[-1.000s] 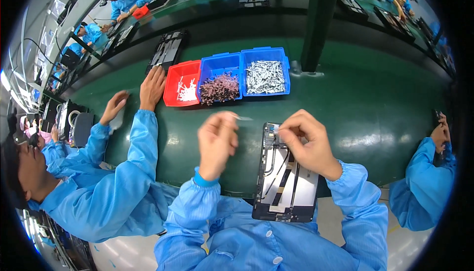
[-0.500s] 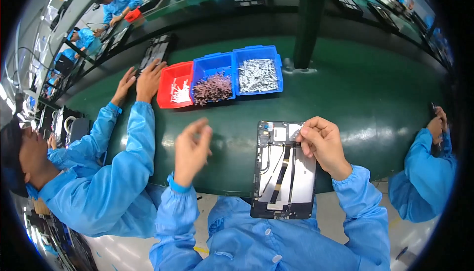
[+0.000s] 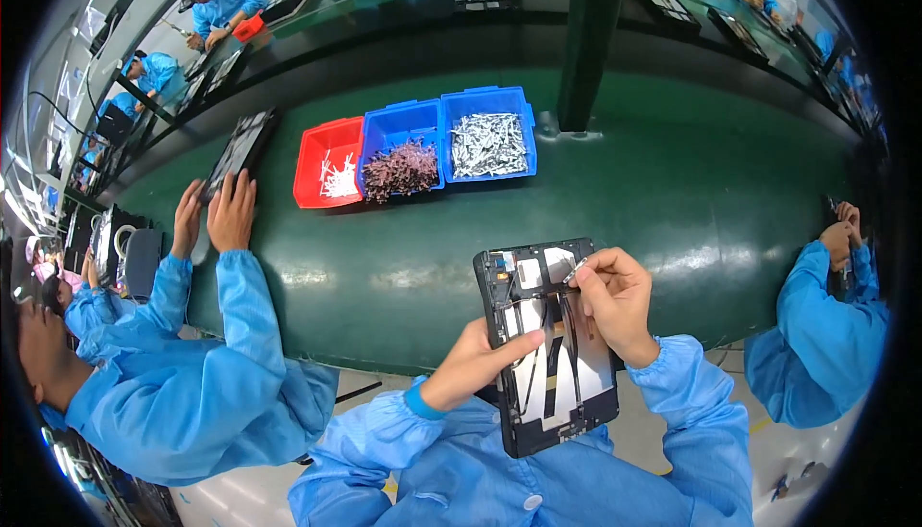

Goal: The person attaches adhesive strips and components from bins onto electronic tablet assemblies, pressing them down onto the tablet frames by hand.

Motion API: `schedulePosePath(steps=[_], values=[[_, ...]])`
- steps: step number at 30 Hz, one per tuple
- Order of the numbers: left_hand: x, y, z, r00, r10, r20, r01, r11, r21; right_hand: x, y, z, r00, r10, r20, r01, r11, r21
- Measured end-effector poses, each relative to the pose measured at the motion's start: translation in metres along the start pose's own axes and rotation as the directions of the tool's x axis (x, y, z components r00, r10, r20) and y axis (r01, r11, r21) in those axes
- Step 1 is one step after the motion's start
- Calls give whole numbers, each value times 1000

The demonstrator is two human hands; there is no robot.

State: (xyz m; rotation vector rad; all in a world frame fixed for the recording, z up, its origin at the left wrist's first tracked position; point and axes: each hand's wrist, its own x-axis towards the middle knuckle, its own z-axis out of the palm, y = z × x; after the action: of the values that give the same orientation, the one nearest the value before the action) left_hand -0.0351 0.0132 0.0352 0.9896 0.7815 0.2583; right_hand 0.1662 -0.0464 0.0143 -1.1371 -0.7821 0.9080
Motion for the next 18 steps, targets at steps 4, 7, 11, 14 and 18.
schedulePosePath(steps=[4, 7, 11, 14, 18], values=[[2, 1, 2, 987, 126, -98, -137, 984, -114, 9, -9, 0, 1000, -15, 6, 15, 1000, 9], [-16, 29, -7, 901, 406, -153, -406, 913, 33, 20, -43, 6, 987, -132, 88, 131, 991, 12], [-18, 39, -15, 547, 823, -154, -683, 545, 486, 25, -93, 28, 956, -169, 239, 130, 977, 170], [-5, 30, -11, 300, 933, -198, -689, 355, 632, 24, -113, 55, 913, -198, 356, 98, 955, 280], [17, 15, -42, 166, 972, 164, -520, -55, 852, 22, -116, 80, 825, -251, 506, 135, 958, 254]])
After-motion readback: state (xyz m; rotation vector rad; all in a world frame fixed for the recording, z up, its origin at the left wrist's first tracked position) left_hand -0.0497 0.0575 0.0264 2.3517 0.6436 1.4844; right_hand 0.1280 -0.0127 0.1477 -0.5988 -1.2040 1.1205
